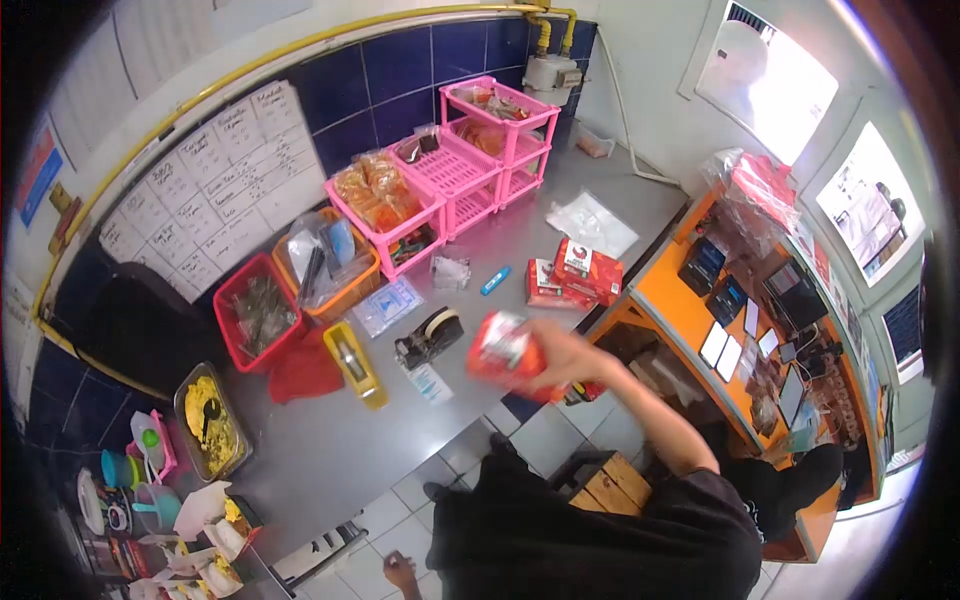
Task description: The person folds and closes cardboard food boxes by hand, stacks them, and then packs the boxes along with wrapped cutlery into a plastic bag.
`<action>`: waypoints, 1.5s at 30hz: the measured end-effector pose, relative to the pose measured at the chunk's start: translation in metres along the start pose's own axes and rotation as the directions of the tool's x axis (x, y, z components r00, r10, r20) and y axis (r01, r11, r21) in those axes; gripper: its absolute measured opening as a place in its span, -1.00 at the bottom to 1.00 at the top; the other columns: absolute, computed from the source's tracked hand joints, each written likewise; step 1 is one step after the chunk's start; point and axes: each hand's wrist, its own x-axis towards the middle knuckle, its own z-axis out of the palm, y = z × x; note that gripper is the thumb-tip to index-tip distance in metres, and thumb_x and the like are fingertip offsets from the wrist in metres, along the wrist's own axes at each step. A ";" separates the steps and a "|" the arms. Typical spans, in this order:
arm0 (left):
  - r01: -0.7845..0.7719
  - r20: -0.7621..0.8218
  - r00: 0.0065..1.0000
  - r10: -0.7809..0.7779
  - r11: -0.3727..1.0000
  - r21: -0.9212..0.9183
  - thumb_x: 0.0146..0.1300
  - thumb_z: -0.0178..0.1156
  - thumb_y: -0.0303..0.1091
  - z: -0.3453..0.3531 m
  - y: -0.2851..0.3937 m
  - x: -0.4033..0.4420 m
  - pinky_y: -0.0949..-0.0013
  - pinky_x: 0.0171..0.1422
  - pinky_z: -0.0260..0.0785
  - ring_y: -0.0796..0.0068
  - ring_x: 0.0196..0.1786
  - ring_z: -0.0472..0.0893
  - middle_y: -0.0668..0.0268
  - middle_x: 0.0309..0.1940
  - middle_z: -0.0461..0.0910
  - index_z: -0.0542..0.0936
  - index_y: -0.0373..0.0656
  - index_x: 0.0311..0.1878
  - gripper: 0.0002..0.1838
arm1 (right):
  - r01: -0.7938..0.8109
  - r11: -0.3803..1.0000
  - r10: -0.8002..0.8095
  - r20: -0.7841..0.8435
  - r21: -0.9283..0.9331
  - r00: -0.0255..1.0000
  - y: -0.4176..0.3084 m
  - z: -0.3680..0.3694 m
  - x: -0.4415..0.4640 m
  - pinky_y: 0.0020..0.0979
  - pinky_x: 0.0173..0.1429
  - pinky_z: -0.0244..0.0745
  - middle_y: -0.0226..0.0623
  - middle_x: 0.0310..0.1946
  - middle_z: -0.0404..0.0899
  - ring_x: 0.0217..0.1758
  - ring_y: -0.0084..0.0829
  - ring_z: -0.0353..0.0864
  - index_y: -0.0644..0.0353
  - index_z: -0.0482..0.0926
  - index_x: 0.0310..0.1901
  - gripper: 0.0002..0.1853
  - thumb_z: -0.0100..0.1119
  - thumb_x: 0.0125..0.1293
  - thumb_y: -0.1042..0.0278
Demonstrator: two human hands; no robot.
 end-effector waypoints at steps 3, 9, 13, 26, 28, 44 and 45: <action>0.451 0.352 0.838 -0.416 0.892 -0.018 0.39 0.20 -0.20 -0.014 -0.052 0.032 0.30 -0.54 0.41 0.33 -0.54 0.61 0.15 -0.45 0.64 0.57 -0.17 -0.06 -0.75 | -0.259 0.925 0.179 -0.283 -0.277 0.942 0.077 -0.089 0.005 0.02 0.31 0.34 0.03 0.16 0.41 0.26 0.03 0.42 0.11 0.34 0.26 -0.02 0.54 -0.26 -0.05; -0.207 0.389 0.904 0.177 0.978 0.036 0.37 0.19 -0.21 0.056 0.005 0.011 0.24 -0.50 0.26 0.35 -0.54 0.52 0.28 -0.56 0.55 0.60 -0.19 -0.30 -0.76 | -0.184 0.960 0.136 -0.225 -0.211 0.965 0.265 -0.130 0.037 0.20 0.42 0.17 -0.02 0.27 0.33 0.41 0.10 0.27 -0.10 0.31 0.31 0.03 0.61 -0.29 -0.13; -0.702 0.268 0.712 0.649 0.654 0.281 0.43 0.18 -0.31 0.193 0.190 -0.085 0.43 -0.31 0.44 0.54 -0.45 0.59 0.31 -0.52 0.64 0.66 -0.27 -0.21 -0.79 | -0.201 0.959 0.160 -0.205 -0.200 0.966 0.237 -0.144 0.017 0.02 0.60 0.00 0.06 0.41 0.23 0.55 0.01 0.13 0.03 0.29 0.38 0.02 0.60 -0.07 -0.18; -0.811 0.758 0.291 0.583 0.570 -0.128 0.37 0.23 0.05 0.631 0.466 -0.153 0.19 0.31 0.39 0.13 0.20 0.62 0.01 0.11 0.66 0.42 -0.22 0.37 -0.34 | -0.087 0.290 0.746 -0.169 0.953 0.645 0.287 -0.063 0.004 -0.23 0.18 0.52 0.03 0.29 0.45 0.24 -0.18 0.56 0.26 0.17 0.49 0.07 0.25 0.19 -0.43; -0.773 0.825 0.248 0.509 0.617 -0.148 0.35 0.22 0.08 0.622 0.466 -0.153 0.14 0.24 0.45 0.01 0.11 0.67 -0.02 -0.01 0.70 0.38 -0.20 0.38 -0.31 | -0.168 0.269 0.758 -0.101 0.948 0.645 0.288 -0.065 0.007 -0.19 0.14 0.52 -0.20 0.21 0.55 0.18 -0.27 0.60 0.22 0.33 0.40 -0.15 0.22 0.28 -0.28; -0.907 0.381 0.241 0.893 0.347 -0.238 0.41 0.15 -0.03 0.415 0.419 -0.125 0.04 0.14 0.52 0.11 0.03 0.70 0.03 -0.01 0.69 0.50 -0.14 0.30 -0.48 | -0.067 0.480 0.761 -0.377 0.875 0.528 0.316 -0.019 0.021 -0.21 0.11 0.52 -0.18 0.11 0.60 0.01 -0.28 0.60 0.15 0.48 0.29 -0.42 0.09 0.40 -0.08; -0.848 0.538 0.206 0.817 0.423 -0.318 0.42 0.17 -0.12 0.351 0.416 -0.121 0.08 0.14 0.52 0.16 0.03 0.70 0.07 0.00 0.70 0.58 -0.14 0.22 -0.58 | -0.073 0.541 0.780 -0.467 0.838 0.415 0.307 -0.007 0.015 -0.22 0.10 0.53 -0.18 0.10 0.61 0.00 -0.29 0.61 0.16 0.49 0.27 -0.45 0.08 0.41 -0.05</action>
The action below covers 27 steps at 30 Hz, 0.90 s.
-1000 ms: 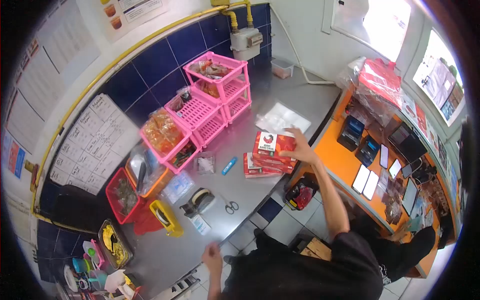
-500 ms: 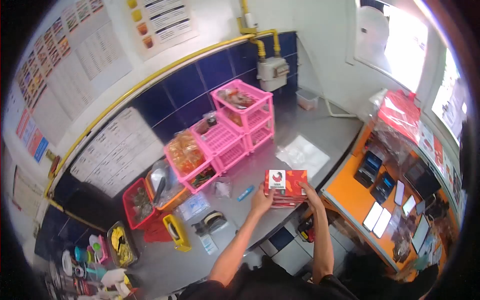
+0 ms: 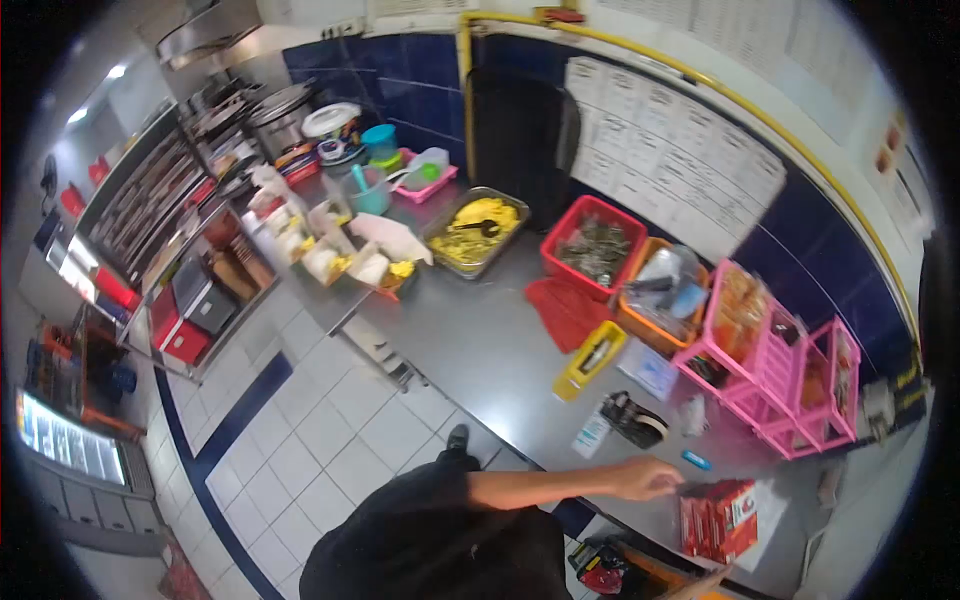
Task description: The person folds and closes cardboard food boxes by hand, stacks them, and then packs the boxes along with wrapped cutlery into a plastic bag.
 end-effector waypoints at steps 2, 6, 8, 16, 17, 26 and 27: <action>0.245 -0.155 0.956 -0.248 0.969 -0.036 0.40 0.20 -0.23 -0.089 -0.009 -0.077 0.19 0.09 0.53 0.24 -0.01 0.71 0.15 -0.06 0.72 0.68 -0.17 0.01 -0.73 | 0.085 0.991 -0.110 -0.262 -0.108 0.959 0.011 -0.001 -0.047 -0.24 0.07 0.55 -0.18 0.06 0.63 -0.04 -0.29 0.62 0.17 0.52 0.24 -0.50 0.06 0.43 0.00; 0.666 -0.825 0.513 -0.236 0.716 0.210 0.26 0.17 -0.37 -0.274 -0.064 -0.229 0.09 -0.15 0.53 0.04 -0.28 0.69 0.10 -0.31 0.71 0.68 -0.12 -0.14 -0.83 | 0.005 0.983 -0.080 -0.404 -0.183 0.911 0.058 0.047 -0.152 -0.28 0.02 0.59 -0.19 -0.01 0.66 -0.12 -0.30 0.65 0.20 0.58 0.18 -0.58 0.02 0.48 0.10; 0.795 -0.932 0.360 -0.051 0.539 0.278 0.25 0.19 -0.34 -0.364 -0.070 -0.283 0.06 -0.07 0.54 -0.01 -0.18 0.70 0.01 -0.21 0.69 0.67 -0.16 -0.16 -0.83 | 0.108 0.988 -0.133 -0.261 -0.108 0.956 0.101 0.086 -0.180 -0.31 -0.09 0.57 -0.16 -0.12 0.68 -0.21 -0.30 0.65 0.26 0.60 0.09 -0.62 0.04 0.47 0.14; 0.892 -0.909 0.399 -0.118 0.282 0.355 0.25 0.25 -0.29 -0.454 -0.133 -0.349 0.00 -0.12 0.54 -0.02 -0.24 0.69 0.04 -0.32 0.66 0.61 -0.19 -0.25 -0.84 | 0.214 0.972 -0.233 0.517 0.096 0.824 0.044 0.258 -0.423 -0.48 -0.36 0.36 -0.43 -0.48 0.42 -0.46 -0.58 0.39 0.26 0.54 -0.17 -0.84 -0.01 0.48 0.38; 0.859 -0.907 0.420 -0.023 0.333 0.389 0.25 0.25 -0.30 -0.442 -0.139 -0.346 0.01 -0.15 0.53 -0.02 -0.26 0.68 0.05 -0.35 0.66 0.61 -0.19 -0.29 -0.85 | 0.257 0.962 -0.264 0.586 0.097 0.766 0.032 0.269 -0.450 -0.49 -0.33 0.38 -0.42 -0.47 0.44 -0.45 -0.58 0.42 0.26 0.54 -0.16 -0.86 0.01 0.48 0.39; 0.594 -0.832 0.475 -0.287 0.802 0.062 0.28 0.28 -0.33 -0.319 -0.042 -0.296 0.11 -0.18 0.53 0.13 -0.34 0.70 0.13 -0.31 0.69 0.68 -0.14 -0.17 -0.87 | 0.823 0.479 -0.641 0.762 0.305 0.091 -0.090 0.419 -0.560 -0.22 0.17 0.52 -0.10 -0.18 0.69 -0.07 -0.10 0.69 0.25 0.58 0.14 -0.70 0.10 0.44 0.41; 0.586 -0.813 0.502 -0.295 0.807 0.069 0.28 0.28 -0.33 -0.323 -0.020 -0.287 0.11 -0.18 0.53 0.13 -0.34 0.70 0.13 -0.31 0.69 0.68 -0.14 -0.17 -0.87 | 0.853 0.417 -0.666 0.745 0.315 0.051 -0.100 0.432 -0.560 -0.20 0.20 0.51 -0.06 -0.17 0.70 -0.03 -0.03 0.69 0.22 0.58 0.17 -0.68 0.08 0.45 0.37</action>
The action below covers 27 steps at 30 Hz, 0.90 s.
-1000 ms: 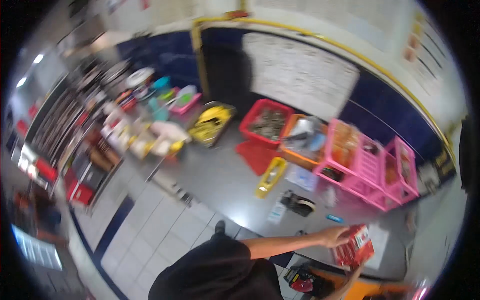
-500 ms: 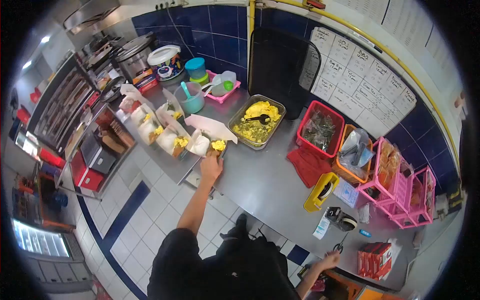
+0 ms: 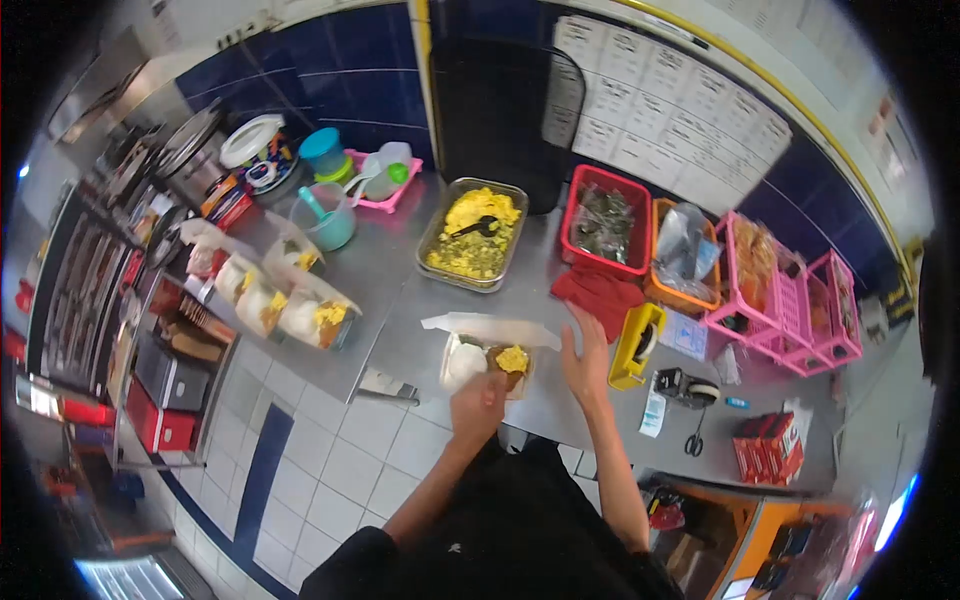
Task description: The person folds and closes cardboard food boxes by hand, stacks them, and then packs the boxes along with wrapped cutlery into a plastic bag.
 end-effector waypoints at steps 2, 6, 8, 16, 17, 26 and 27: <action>-0.282 -0.229 0.933 0.277 0.959 0.009 0.31 0.26 -0.34 -0.020 0.035 0.021 0.07 -0.19 0.53 0.10 -0.37 0.68 0.13 -0.27 0.70 0.68 -0.17 -0.16 -0.86 | -0.104 0.987 0.086 0.140 0.122 0.986 0.023 0.021 0.009 -0.18 0.17 0.53 -0.06 -0.13 0.70 -0.02 -0.05 0.69 0.18 0.58 0.17 -0.68 0.07 0.45 0.33; -0.477 -0.286 0.808 0.514 0.857 0.194 0.32 0.24 -0.35 -0.031 0.047 0.067 0.03 -0.13 0.52 0.06 -0.27 0.71 0.11 -0.21 0.71 0.66 -0.22 -0.11 -0.83 | -0.358 0.934 0.289 0.594 -0.003 0.750 0.014 0.024 -0.006 -0.03 -0.05 0.56 -0.02 -0.22 0.70 -0.08 0.02 0.70 0.05 0.58 0.13 -0.70 0.06 0.42 0.31; 0.001 0.262 0.958 -0.117 0.915 0.404 0.30 0.26 -0.32 -0.026 0.024 0.066 0.00 0.13 0.47 -0.06 0.03 0.65 -0.03 0.01 0.65 0.64 -0.28 -0.06 -0.75 | -0.168 0.942 0.327 0.673 -0.291 0.663 0.019 0.042 -0.052 0.07 0.07 0.48 -0.12 -0.22 0.70 0.02 -0.06 0.67 -0.03 0.59 0.08 -0.73 0.15 0.37 0.28; -0.207 0.081 0.978 0.191 0.894 0.396 0.11 0.44 -0.25 0.031 -0.060 0.017 0.05 0.49 0.22 -0.13 0.41 0.39 -0.20 0.31 0.41 0.17 -0.33 0.49 -0.06 | -0.419 0.871 0.408 -0.099 -0.255 0.908 0.019 0.031 -0.139 -0.01 0.35 0.36 0.08 0.06 0.56 0.21 -0.01 0.55 0.32 0.36 0.20 -0.26 0.46 0.14 0.03; -0.051 0.096 0.995 0.031 0.973 0.224 0.13 0.43 -0.23 0.032 -0.067 0.027 0.08 0.49 0.24 -0.11 0.41 0.40 -0.18 0.32 0.41 0.16 -0.35 0.49 -0.06 | -0.430 0.866 0.417 -0.106 -0.255 0.903 0.023 0.033 -0.139 -0.01 0.35 0.36 0.08 0.06 0.56 0.21 -0.01 0.55 0.32 0.36 0.20 -0.26 0.46 0.14 0.03; 0.205 0.310 0.876 -0.369 0.867 0.454 0.27 0.18 0.22 0.012 -0.043 0.075 0.05 0.37 0.36 -0.10 0.25 0.57 -0.14 0.14 0.60 0.22 -0.36 0.46 -0.06 | -0.772 0.634 0.725 0.312 0.046 0.614 0.048 0.022 -0.111 -0.02 0.08 0.58 0.29 -0.13 0.66 -0.01 0.18 0.68 0.46 0.31 0.20 -0.24 0.32 0.25 -0.08; 0.204 0.308 0.877 -0.368 0.867 0.455 0.27 0.18 0.22 0.010 -0.039 0.075 0.05 0.37 0.36 -0.10 0.25 0.57 -0.14 0.14 0.60 0.22 -0.36 0.46 -0.06 | -0.769 0.639 0.723 0.350 -0.011 0.596 0.046 0.022 -0.109 -0.01 0.08 0.57 0.31 -0.11 0.64 0.00 0.20 0.67 0.47 0.34 0.16 -0.28 0.28 0.27 -0.06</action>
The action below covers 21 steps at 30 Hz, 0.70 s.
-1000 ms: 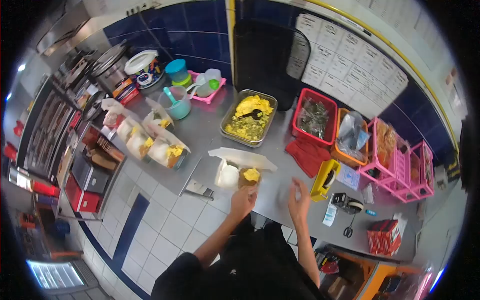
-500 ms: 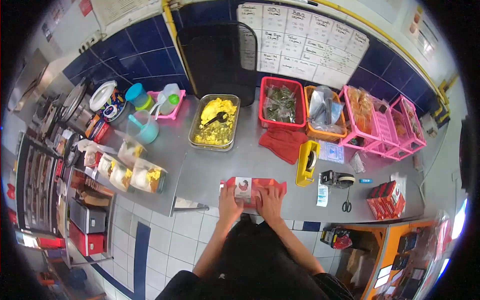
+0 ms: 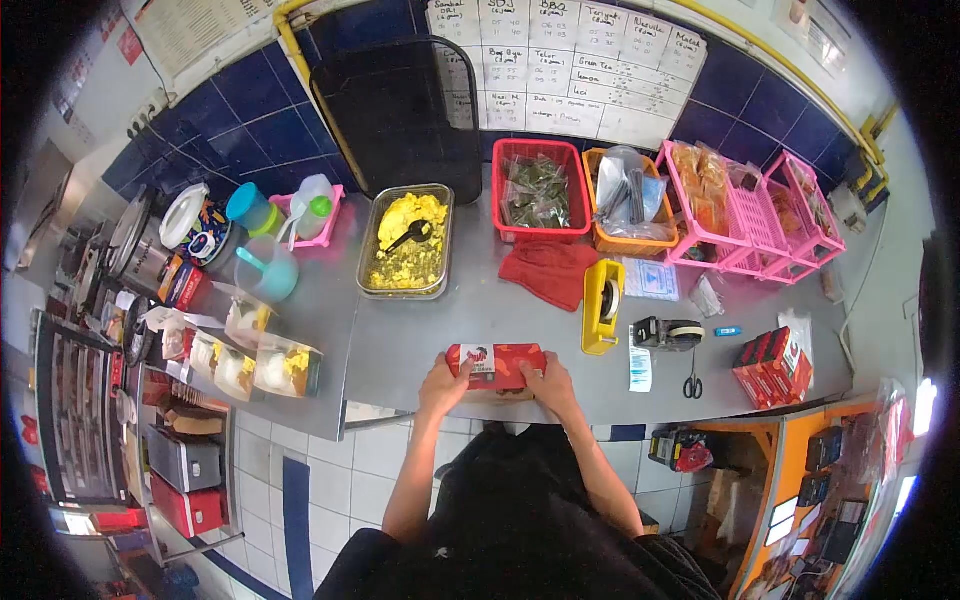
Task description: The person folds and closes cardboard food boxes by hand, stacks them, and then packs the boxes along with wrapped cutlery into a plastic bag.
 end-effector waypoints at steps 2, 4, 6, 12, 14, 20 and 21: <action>0.035 0.094 0.995 -0.034 0.999 -0.011 0.31 0.14 0.21 -0.004 0.008 -0.005 0.00 0.33 0.37 -0.14 0.22 0.57 -0.18 0.15 0.57 0.37 -0.35 0.34 -0.20 | -0.011 0.999 0.013 0.036 -0.053 0.999 -0.003 0.006 -0.002 0.00 0.09 0.57 0.33 -0.10 0.63 0.01 0.22 0.65 0.48 0.36 0.13 -0.32 0.25 0.29 -0.05; -0.005 0.069 0.998 0.007 0.999 -0.034 0.33 0.12 0.20 0.000 0.004 -0.005 -0.01 0.32 0.37 -0.15 0.20 0.58 -0.19 0.12 0.58 0.43 -0.34 0.27 -0.25 | 0.011 0.999 -0.011 -0.017 -0.032 1.000 0.001 0.019 -0.009 0.03 0.11 0.54 0.35 -0.09 0.61 0.00 0.27 0.63 0.47 0.37 0.12 -0.38 0.17 0.34 -0.01; -0.038 0.046 0.998 0.041 0.998 -0.054 0.34 0.11 0.19 0.008 -0.008 -0.004 -0.03 0.30 0.38 -0.16 0.17 0.59 -0.20 0.09 0.59 0.49 -0.34 0.20 -0.30 | 0.009 1.000 -0.009 -0.020 -0.011 1.000 0.003 0.020 -0.008 0.05 0.12 0.53 0.35 -0.09 0.60 0.00 0.29 0.62 0.47 0.37 0.11 -0.40 0.14 0.36 0.00; -0.074 0.027 0.997 0.076 0.995 -0.062 0.35 0.10 0.22 0.003 0.010 -0.013 0.02 0.34 0.35 -0.16 0.32 0.47 -0.22 0.18 0.53 0.42 -0.39 0.26 -0.22 | -0.061 0.998 0.061 -0.003 0.012 0.998 -0.007 0.016 -0.010 0.09 0.15 0.50 0.36 -0.08 0.60 0.03 0.33 0.59 0.46 0.36 0.11 -0.42 0.08 0.38 0.01; 0.053 0.160 0.987 -0.015 0.970 -0.235 0.38 0.07 0.23 -0.006 0.030 -0.028 -0.04 0.49 0.18 -0.14 0.43 0.36 -0.22 0.30 0.42 0.21 -0.42 0.43 -0.11 | -0.068 0.998 0.068 -0.009 0.004 0.998 -0.012 0.017 -0.010 0.09 0.15 0.50 0.35 -0.07 0.60 0.03 0.33 0.59 0.47 0.35 0.12 -0.42 0.07 0.38 0.02; -0.178 -0.042 0.984 0.174 0.980 -0.085 0.41 0.05 0.19 0.053 -0.023 -0.007 -0.22 0.60 -0.16 -0.08 0.49 0.30 -0.15 0.43 0.30 0.05 -0.41 0.51 -0.08 | 0.098 0.982 -0.127 -0.182 -0.161 0.975 0.027 0.059 -0.010 0.17 0.49 0.14 0.44 0.21 0.42 0.35 0.29 0.38 0.50 0.27 0.28 -0.38 -0.08 0.43 0.08; -0.225 -0.060 0.974 0.219 0.968 -0.113 0.42 0.10 0.13 0.049 -0.026 -0.011 -0.18 0.61 -0.11 -0.07 0.50 0.28 -0.14 0.45 0.27 0.07 -0.41 0.51 -0.11 | 0.132 0.961 -0.173 -0.153 -0.243 0.973 0.032 0.055 -0.012 0.23 0.52 0.02 0.40 0.31 0.31 0.43 0.29 0.26 0.54 0.23 0.31 -0.36 -0.05 0.42 0.12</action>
